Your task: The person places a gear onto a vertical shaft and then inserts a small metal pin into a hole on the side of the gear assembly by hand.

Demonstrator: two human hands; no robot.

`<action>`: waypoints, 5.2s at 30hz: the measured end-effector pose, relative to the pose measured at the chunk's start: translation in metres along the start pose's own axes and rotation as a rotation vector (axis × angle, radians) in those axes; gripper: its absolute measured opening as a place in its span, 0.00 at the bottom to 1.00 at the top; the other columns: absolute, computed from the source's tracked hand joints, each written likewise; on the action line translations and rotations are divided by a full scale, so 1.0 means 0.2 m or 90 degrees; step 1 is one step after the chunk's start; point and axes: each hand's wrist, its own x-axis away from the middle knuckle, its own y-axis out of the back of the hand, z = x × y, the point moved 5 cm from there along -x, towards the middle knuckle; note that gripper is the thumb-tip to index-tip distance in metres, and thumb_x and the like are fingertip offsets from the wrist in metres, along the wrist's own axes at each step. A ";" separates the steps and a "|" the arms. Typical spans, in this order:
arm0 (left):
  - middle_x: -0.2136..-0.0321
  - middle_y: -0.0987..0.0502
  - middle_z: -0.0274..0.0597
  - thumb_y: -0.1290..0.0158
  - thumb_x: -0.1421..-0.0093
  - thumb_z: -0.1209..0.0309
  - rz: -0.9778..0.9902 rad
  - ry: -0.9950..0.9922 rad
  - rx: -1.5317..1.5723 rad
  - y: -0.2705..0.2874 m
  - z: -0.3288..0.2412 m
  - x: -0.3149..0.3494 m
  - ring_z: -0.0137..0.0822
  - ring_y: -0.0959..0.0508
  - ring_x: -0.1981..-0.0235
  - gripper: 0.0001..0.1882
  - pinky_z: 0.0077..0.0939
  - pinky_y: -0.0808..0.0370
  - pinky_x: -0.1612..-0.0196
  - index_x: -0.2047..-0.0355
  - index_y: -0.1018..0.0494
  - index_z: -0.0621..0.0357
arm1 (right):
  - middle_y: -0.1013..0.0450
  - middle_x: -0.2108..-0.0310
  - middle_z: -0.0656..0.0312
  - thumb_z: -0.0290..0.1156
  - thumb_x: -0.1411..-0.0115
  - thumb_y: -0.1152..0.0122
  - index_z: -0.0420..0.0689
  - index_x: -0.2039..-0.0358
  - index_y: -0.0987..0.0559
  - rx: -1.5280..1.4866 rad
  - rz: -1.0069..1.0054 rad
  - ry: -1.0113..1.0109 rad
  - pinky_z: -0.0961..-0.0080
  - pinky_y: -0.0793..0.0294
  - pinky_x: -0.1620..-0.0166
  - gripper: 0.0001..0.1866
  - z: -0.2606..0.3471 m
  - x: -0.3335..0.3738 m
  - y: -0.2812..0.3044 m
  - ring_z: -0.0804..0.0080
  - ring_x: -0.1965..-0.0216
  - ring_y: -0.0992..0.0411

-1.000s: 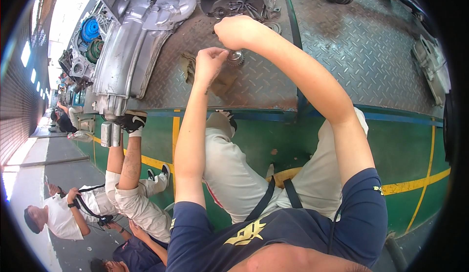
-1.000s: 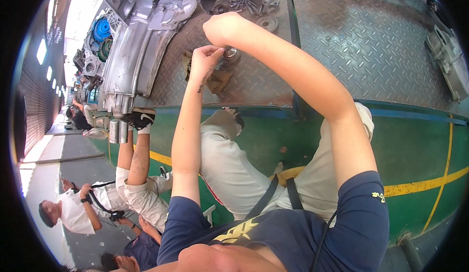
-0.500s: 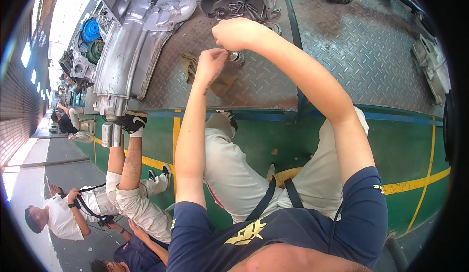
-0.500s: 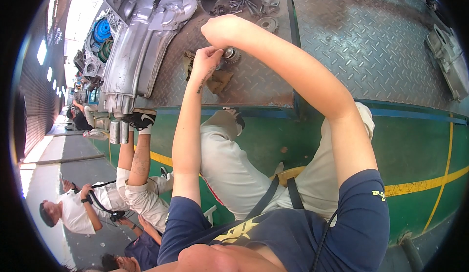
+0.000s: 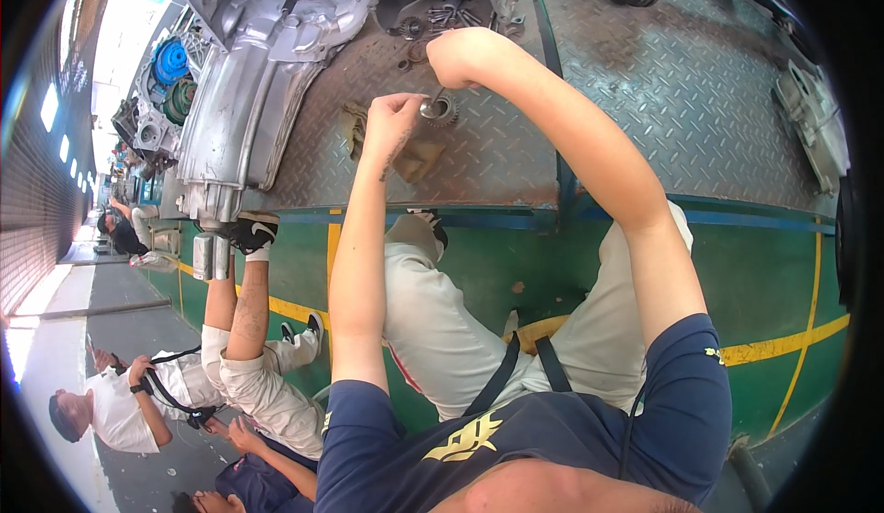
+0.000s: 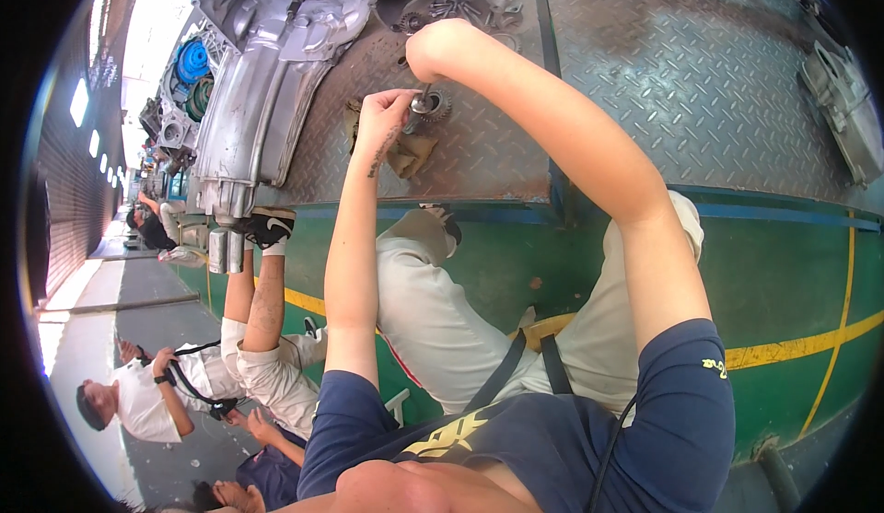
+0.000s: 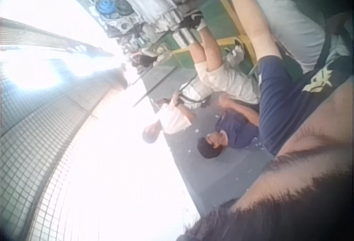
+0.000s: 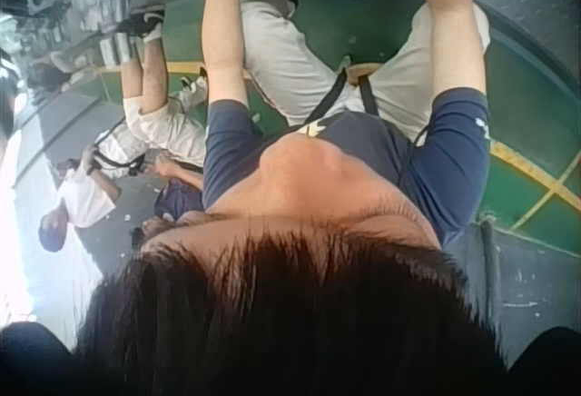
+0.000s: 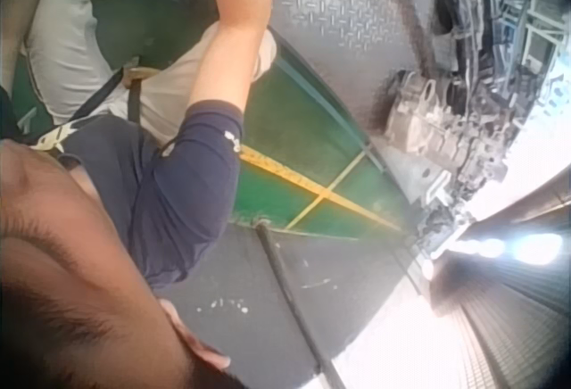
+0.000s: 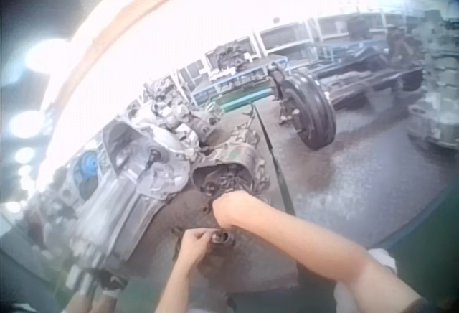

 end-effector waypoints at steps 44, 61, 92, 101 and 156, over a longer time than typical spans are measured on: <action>0.81 0.23 0.36 0.41 0.41 0.70 -0.028 -0.007 -0.036 -0.05 0.08 -0.03 0.21 0.30 0.82 0.11 0.19 0.36 0.80 0.65 0.21 0.68 | 0.23 0.61 0.50 0.30 0.47 0.35 0.42 0.64 0.19 -0.152 -0.215 0.103 0.62 0.23 0.57 0.10 0.04 -0.12 -0.03 0.54 0.59 0.23; 0.82 0.27 0.29 0.43 0.39 0.67 0.013 0.052 0.015 0.00 -0.04 0.01 0.20 0.32 0.80 0.13 0.18 0.37 0.76 0.64 0.19 0.67 | 0.18 0.67 0.54 0.24 0.51 0.32 0.40 0.67 0.15 -0.058 0.001 -0.081 0.65 0.20 0.65 0.09 -0.08 -0.04 -0.04 0.63 0.68 0.19; 0.80 0.26 0.28 0.39 0.40 0.67 0.008 0.107 -0.004 -0.02 0.02 0.01 0.19 0.34 0.81 0.14 0.17 0.38 0.77 0.62 0.20 0.68 | 0.20 0.66 0.51 0.31 0.46 0.42 0.40 0.68 0.16 -0.092 -0.163 0.073 0.62 0.20 0.61 0.11 0.10 -0.03 -0.01 0.56 0.63 0.20; 0.79 0.24 0.31 0.38 0.41 0.67 0.009 0.087 -0.022 -0.02 0.03 0.00 0.20 0.31 0.79 0.14 0.19 0.35 0.74 0.62 0.20 0.67 | 0.19 0.61 0.53 0.31 0.45 0.42 0.43 0.62 0.15 -0.071 -0.103 0.049 0.64 0.20 0.59 0.12 0.08 -0.04 0.00 0.60 0.58 0.20; 0.79 0.24 0.30 0.44 0.46 0.76 -0.003 0.014 0.000 0.03 0.03 -0.01 0.20 0.30 0.79 0.09 0.18 0.34 0.74 0.65 0.19 0.65 | 0.20 0.65 0.50 0.24 0.48 0.43 0.41 0.65 0.18 -0.095 -0.024 0.127 0.61 0.24 0.60 0.10 -0.04 -0.28 -0.26 0.53 0.61 0.22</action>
